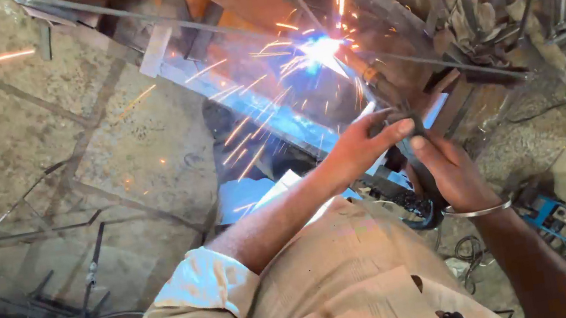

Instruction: Welding metal rods and pieces together in a workshop environment.

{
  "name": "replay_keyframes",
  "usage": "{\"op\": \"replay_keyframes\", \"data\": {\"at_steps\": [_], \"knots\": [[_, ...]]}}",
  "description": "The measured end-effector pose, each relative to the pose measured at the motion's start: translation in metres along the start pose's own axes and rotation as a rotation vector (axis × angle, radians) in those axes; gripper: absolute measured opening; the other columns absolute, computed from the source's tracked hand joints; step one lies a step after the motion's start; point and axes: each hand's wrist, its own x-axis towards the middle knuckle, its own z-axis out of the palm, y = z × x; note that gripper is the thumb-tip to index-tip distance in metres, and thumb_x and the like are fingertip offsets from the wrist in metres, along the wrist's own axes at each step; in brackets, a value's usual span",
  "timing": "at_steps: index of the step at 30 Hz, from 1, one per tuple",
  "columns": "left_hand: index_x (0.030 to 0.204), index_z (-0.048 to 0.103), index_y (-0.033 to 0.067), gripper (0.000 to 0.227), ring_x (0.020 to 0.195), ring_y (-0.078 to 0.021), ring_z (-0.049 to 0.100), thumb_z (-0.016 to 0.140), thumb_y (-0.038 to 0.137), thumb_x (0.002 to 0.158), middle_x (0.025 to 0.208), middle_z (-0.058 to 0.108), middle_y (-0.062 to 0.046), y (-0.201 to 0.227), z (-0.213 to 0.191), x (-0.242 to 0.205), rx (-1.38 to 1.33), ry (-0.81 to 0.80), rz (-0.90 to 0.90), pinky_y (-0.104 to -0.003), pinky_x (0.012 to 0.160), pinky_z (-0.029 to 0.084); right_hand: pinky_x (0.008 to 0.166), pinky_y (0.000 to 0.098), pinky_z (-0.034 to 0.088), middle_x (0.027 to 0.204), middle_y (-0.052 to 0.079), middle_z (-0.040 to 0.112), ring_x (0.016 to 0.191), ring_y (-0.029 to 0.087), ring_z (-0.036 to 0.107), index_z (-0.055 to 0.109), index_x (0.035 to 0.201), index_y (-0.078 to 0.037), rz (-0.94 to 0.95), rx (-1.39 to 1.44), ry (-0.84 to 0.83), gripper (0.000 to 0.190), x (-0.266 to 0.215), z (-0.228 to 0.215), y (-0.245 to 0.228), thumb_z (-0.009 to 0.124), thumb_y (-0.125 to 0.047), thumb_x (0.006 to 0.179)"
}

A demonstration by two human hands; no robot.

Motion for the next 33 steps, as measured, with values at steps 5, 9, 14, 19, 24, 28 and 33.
{"op": "replay_keyframes", "data": {"at_steps": [5, 9, 14, 19, 24, 28, 33], "knots": [[0.141, 0.057, -0.0050, 0.084, 0.128, -0.0255, 0.061, 0.068, 0.061, 0.090, 0.137, 0.066, -0.019, 0.005, 0.000, -0.001, 0.024, 0.009, 0.064, -0.038, 0.107, 0.047, 0.051, 0.0283, 0.042, 0.066, 0.002, 0.058, 0.054, 0.011, 0.052, 0.061, 0.125, -0.006, -0.012, 0.010, -0.009, 0.044, 0.004, -0.005, 0.013, 0.046, -0.042, 0.105], [0.143, 0.063, -0.0041, 0.082, 0.138, -0.0233, 0.043, 0.068, 0.060, 0.092, 0.144, 0.056, -0.021, -0.014, -0.001, 0.008, 0.008, 0.007, -0.005, -0.039, 0.109, 0.044, 0.052, 0.0284, 0.042, 0.066, 0.003, 0.060, 0.055, 0.011, 0.054, 0.063, 0.113, -0.002, -0.025, -0.047, -0.022, 0.047, 0.007, -0.009, 0.019, 0.044, -0.045, 0.108], [0.141, 0.058, -0.0022, 0.083, 0.130, -0.0270, 0.060, 0.069, 0.061, 0.089, 0.140, 0.064, -0.021, -0.007, 0.001, 0.007, -0.040, -0.013, -0.039, -0.038, 0.107, 0.048, 0.051, 0.0294, 0.041, 0.065, 0.003, 0.059, 0.055, 0.012, 0.051, 0.062, 0.119, -0.006, -0.015, -0.051, -0.010, 0.045, 0.002, -0.003, 0.002, 0.045, -0.045, 0.104], [0.155, 0.033, 0.0019, 0.099, 0.129, -0.0247, 0.057, 0.071, 0.058, 0.084, 0.143, 0.058, -0.013, -0.001, 0.004, 0.006, -0.105, -0.007, -0.019, -0.039, 0.103, 0.049, 0.055, 0.0312, 0.044, 0.069, 0.004, 0.060, 0.059, 0.015, 0.055, 0.063, 0.113, -0.001, -0.047, -0.088, 0.003, 0.048, 0.000, -0.004, 0.004, 0.045, -0.045, 0.107], [0.157, 0.033, -0.0041, 0.102, 0.134, -0.0256, 0.054, 0.073, 0.058, 0.087, 0.146, 0.057, -0.017, -0.010, 0.004, 0.008, -0.071, -0.001, 0.018, -0.038, 0.110, 0.044, 0.054, 0.0319, 0.045, 0.068, 0.004, 0.061, 0.057, 0.015, 0.056, 0.062, 0.115, -0.002, -0.012, -0.069, 0.013, 0.047, -0.002, -0.004, 0.006, 0.045, -0.045, 0.105], [0.157, 0.035, -0.0064, 0.106, 0.136, -0.0255, 0.054, 0.072, 0.062, 0.085, 0.146, 0.058, -0.018, -0.003, 0.002, 0.004, -0.092, -0.008, -0.018, -0.039, 0.111, 0.044, 0.052, 0.0311, 0.045, 0.067, 0.004, 0.061, 0.055, 0.014, 0.056, 0.063, 0.119, -0.005, 0.007, -0.081, 0.029, 0.045, -0.002, -0.001, -0.002, 0.046, -0.043, 0.104], [0.158, 0.030, -0.0038, 0.107, 0.135, -0.0248, 0.053, 0.074, 0.060, 0.084, 0.146, 0.056, -0.018, -0.005, 0.002, 0.004, -0.106, 0.005, -0.031, -0.039, 0.110, 0.044, 0.051, 0.0295, 0.043, 0.066, 0.003, 0.060, 0.054, 0.012, 0.053, 0.063, 0.124, -0.007, -0.019, -0.062, 0.016, 0.043, -0.002, -0.002, 0.001, 0.046, -0.041, 0.104]]}}
